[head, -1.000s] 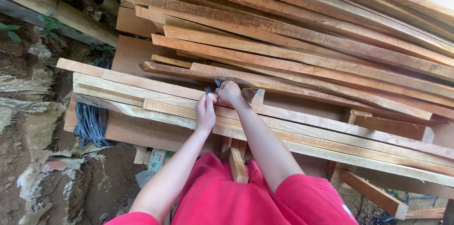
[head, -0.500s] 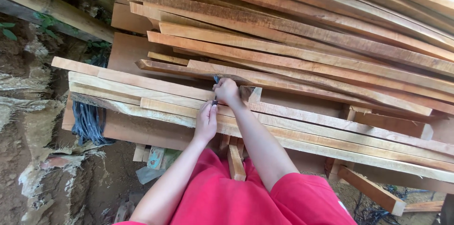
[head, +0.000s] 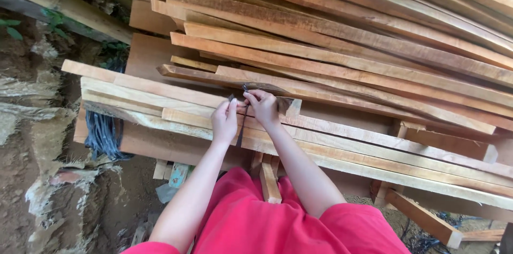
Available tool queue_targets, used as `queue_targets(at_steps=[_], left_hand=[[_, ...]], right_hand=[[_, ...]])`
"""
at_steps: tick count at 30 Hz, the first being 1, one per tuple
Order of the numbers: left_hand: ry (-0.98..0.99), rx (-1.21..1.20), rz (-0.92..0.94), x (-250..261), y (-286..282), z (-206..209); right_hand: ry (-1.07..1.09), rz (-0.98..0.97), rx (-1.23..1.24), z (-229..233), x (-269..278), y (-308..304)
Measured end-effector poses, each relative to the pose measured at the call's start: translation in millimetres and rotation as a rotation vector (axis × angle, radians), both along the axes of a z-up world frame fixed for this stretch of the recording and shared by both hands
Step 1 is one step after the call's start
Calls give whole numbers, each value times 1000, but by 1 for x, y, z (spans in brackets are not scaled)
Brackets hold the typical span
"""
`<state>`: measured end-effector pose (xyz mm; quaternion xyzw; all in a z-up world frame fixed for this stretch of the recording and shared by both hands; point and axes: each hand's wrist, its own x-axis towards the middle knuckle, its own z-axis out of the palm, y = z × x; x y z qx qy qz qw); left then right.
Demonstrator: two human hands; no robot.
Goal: Bundling several thin wooden planks together using plastic straps.
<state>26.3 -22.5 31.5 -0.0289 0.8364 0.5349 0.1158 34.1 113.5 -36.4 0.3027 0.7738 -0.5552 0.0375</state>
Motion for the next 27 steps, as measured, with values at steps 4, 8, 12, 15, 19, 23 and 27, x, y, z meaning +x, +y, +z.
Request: queue_targets(at_steps=[4,8,12,15,19,23,27], left_hand=[[111,-11,-7,-26,2,-30],[171,-75,-32,-38,6,-39],[179,-102,-69,-49,14,-36],[186,-108,-115,-51,22,-46],[-201,-41,-185,-54,19,-49],[-274,-234,-619,-66,5,-44],[-93,-535,-740,-68,-7,-79]], right_hand=[[-14,-39,-122,-1,-9,1],[-41,-70,-176,-4,-3,3],[15,115,20,-4,5,7],[71,212,62,-30,11,11],[39,209,54,-23,11,10],[96,244,86,-25,9,10],[108,192,34,-20,10,8]])
